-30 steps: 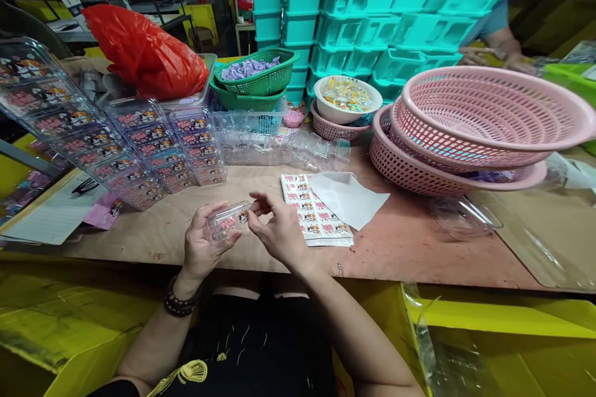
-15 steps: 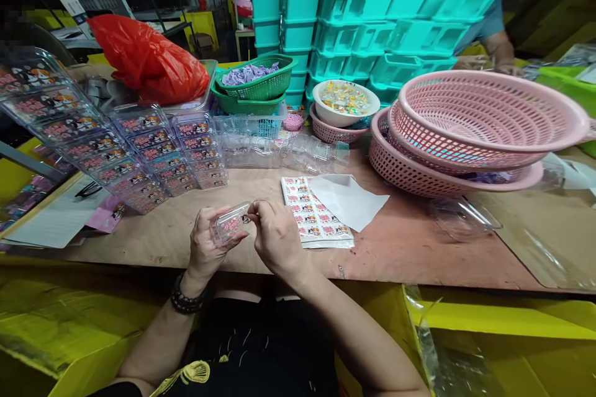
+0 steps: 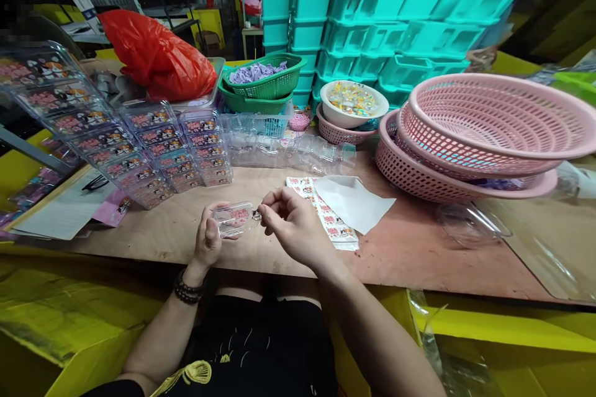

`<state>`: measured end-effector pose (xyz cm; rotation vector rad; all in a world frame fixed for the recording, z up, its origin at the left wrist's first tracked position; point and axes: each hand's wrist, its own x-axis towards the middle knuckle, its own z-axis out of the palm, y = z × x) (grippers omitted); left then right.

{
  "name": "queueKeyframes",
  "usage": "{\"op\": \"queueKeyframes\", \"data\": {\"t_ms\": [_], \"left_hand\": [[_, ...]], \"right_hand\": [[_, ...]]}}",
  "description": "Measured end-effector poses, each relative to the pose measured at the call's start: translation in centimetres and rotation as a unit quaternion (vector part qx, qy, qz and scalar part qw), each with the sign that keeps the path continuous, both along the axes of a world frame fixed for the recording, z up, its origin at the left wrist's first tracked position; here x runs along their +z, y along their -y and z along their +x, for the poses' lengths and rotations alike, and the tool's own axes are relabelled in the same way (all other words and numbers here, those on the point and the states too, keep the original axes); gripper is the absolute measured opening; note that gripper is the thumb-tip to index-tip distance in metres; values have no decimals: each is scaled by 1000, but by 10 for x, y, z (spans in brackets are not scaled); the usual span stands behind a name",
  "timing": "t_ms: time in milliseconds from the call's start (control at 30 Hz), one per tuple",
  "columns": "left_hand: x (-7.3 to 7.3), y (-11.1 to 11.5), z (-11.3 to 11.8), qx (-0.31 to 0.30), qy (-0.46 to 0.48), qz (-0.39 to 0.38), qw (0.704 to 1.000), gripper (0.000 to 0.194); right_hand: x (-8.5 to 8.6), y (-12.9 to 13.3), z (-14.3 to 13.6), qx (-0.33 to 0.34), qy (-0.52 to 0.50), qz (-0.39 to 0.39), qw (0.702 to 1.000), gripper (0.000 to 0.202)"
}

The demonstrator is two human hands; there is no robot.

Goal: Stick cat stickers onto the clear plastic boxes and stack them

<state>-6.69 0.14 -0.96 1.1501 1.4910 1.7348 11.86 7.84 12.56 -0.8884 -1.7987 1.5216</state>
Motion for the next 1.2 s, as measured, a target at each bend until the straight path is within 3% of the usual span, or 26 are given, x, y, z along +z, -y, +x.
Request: {"op": "queueKeyframes", "data": {"t_ms": [133,300,533,1200], "left_hand": [[0,0,3,-57,62,18,996,48],[-9,1,2,-52,70,35,996,55],[-8,-1,4,-52,19,97,994,74],[-5,1,1,-11,-37,76,996,60]], "right_hand": [[-8,-7,-7,34,-1,-110,993,42],[-13,-9,-14,51,17,-156,986,41],[-24,-8,-24,53,33,-149,987,41],[-24,-5,-25,53,68,-127,988,28]]}}
